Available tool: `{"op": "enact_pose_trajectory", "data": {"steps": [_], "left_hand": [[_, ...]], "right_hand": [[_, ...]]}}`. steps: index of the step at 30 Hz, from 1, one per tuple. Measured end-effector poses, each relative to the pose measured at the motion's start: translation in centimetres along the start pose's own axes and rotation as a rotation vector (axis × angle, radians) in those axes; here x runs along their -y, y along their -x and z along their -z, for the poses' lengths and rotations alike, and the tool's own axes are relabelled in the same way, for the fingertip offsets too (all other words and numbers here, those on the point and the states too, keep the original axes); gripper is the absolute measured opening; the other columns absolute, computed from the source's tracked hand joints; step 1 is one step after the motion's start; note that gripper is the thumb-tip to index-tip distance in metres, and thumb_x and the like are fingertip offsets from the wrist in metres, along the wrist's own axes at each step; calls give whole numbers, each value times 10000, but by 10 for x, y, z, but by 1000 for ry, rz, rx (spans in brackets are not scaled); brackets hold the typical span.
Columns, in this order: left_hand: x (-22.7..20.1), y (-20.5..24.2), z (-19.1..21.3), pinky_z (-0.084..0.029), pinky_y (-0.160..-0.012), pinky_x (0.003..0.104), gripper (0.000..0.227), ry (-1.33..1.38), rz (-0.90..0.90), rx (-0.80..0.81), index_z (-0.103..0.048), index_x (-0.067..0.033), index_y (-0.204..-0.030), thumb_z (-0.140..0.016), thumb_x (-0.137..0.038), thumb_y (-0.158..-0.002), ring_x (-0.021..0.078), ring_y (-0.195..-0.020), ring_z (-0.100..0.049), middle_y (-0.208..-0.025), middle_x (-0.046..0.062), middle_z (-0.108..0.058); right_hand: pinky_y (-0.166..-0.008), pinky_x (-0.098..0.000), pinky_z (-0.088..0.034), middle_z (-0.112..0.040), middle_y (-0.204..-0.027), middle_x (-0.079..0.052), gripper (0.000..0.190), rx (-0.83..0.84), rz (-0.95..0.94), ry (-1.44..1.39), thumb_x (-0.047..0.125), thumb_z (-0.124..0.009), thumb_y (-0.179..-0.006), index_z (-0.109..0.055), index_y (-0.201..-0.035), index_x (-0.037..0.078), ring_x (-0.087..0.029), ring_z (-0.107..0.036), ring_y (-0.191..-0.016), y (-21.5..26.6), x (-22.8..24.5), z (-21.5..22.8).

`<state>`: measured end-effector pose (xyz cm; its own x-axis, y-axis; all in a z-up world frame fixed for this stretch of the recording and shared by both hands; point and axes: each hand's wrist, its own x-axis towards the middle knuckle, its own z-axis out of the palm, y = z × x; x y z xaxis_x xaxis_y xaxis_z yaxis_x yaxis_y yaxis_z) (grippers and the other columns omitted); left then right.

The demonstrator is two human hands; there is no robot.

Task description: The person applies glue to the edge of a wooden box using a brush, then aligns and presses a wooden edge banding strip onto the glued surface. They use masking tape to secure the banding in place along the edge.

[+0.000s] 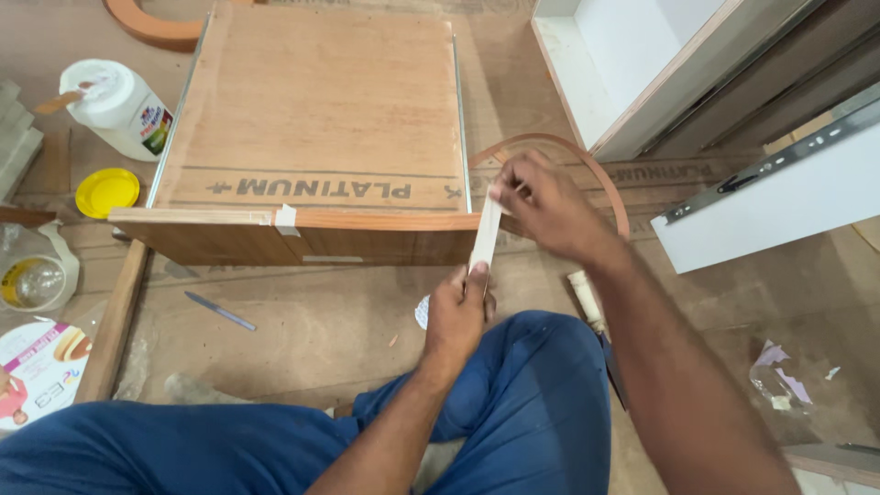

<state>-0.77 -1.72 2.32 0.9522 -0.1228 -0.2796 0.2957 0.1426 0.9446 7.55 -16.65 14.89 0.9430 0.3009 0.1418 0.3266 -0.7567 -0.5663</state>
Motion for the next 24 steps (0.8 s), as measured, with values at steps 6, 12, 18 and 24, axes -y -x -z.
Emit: {"op": "enact_pose_trajectory", "data": {"steps": [6, 12, 18, 24], "left_hand": [[-7, -12, -20, -394, -459, 299, 384, 91, -12, -120, -641, -22, -890, -512, -346, -1053, 94, -470, -502, -550, 16, -560], [-6, -16, -31, -411, -474, 309, 354, 54, -8, -150, -643, -24, -894, -513, -315, -1048, 102, -484, -517, -558, 20, -564], [2, -28, -32, -429, -494, 319, 365, -33, 31, -169, -657, -25, -893, -514, -324, -1045, 110, -502, -537, -577, 31, -581], [8, -32, -29, -450, -494, 315, 368, -68, 72, -176, -669, -27, -894, -517, -328, -1043, 106, -514, -565, -592, 32, -599]], "right_hand": [[-748, -357, -533, -674, -938, -88, 373, 279, -155, -37, 319, -739, -917, -610, -1139, 48, -183, -652, -875, -42, -10, 6], [-658, -341, -586, -719, -842, -78, 303, 319, -250, -79, 300, -716, -936, -621, -1016, 24, -172, -726, -760, -49, -37, -6], [-640, -283, -624, -710, -810, -62, 231, 316, -292, -375, 219, -714, -948, -591, -966, 25, -117, -717, -724, -50, -67, -22], [-658, -294, -624, -709, -821, -76, 221, 348, -320, -454, 198, -714, -957, -570, -978, 31, -126, -708, -750, -50, -90, -38]]}}
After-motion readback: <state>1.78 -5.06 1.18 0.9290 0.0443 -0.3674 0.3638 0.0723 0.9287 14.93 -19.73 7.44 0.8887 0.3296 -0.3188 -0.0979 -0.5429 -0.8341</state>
